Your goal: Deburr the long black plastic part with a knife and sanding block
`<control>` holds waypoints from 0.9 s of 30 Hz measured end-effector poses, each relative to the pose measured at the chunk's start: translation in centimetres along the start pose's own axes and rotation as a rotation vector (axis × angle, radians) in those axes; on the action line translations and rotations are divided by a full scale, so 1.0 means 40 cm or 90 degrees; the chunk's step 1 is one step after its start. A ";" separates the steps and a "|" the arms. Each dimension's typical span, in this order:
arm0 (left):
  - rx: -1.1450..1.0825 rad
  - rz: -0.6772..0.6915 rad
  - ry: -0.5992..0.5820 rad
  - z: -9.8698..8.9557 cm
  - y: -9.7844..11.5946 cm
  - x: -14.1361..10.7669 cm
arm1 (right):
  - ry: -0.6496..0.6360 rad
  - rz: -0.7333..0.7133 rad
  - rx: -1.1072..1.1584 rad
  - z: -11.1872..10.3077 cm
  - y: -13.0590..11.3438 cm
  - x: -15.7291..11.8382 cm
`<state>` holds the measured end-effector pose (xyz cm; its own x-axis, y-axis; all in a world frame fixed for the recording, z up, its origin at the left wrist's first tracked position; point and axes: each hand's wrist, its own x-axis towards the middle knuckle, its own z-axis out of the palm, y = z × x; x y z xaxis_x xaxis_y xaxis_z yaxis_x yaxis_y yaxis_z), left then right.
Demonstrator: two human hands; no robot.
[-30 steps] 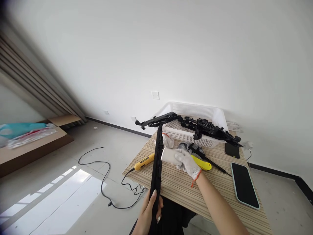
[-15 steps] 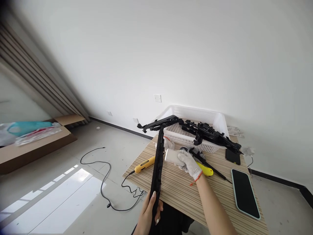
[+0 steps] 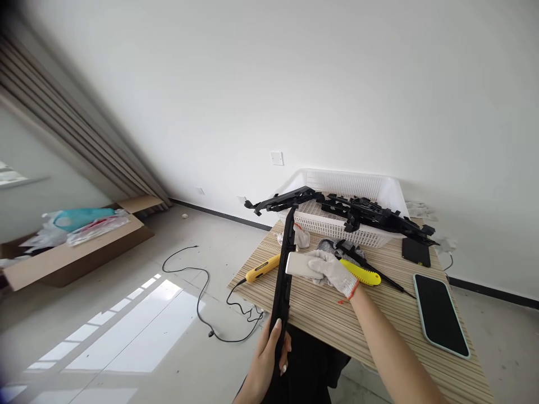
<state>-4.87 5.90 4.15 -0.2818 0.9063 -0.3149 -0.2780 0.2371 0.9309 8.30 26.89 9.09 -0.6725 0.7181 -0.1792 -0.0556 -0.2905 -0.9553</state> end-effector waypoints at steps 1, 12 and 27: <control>0.005 0.003 -0.001 -0.002 0.002 -0.001 | -0.006 -0.002 -0.005 0.005 0.003 -0.003; 0.008 -0.027 -0.041 0.001 0.022 -0.011 | -0.105 -0.012 -0.013 0.087 0.040 -0.027; 0.080 -0.027 -0.119 0.015 0.036 0.020 | -0.087 0.001 -0.104 0.054 -0.048 -0.067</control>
<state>-4.94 7.16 5.37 -0.0933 0.9408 -0.3258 -0.1655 0.3080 0.9369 8.62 24.16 11.93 -0.7671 0.6217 -0.1580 0.0589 -0.1771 -0.9824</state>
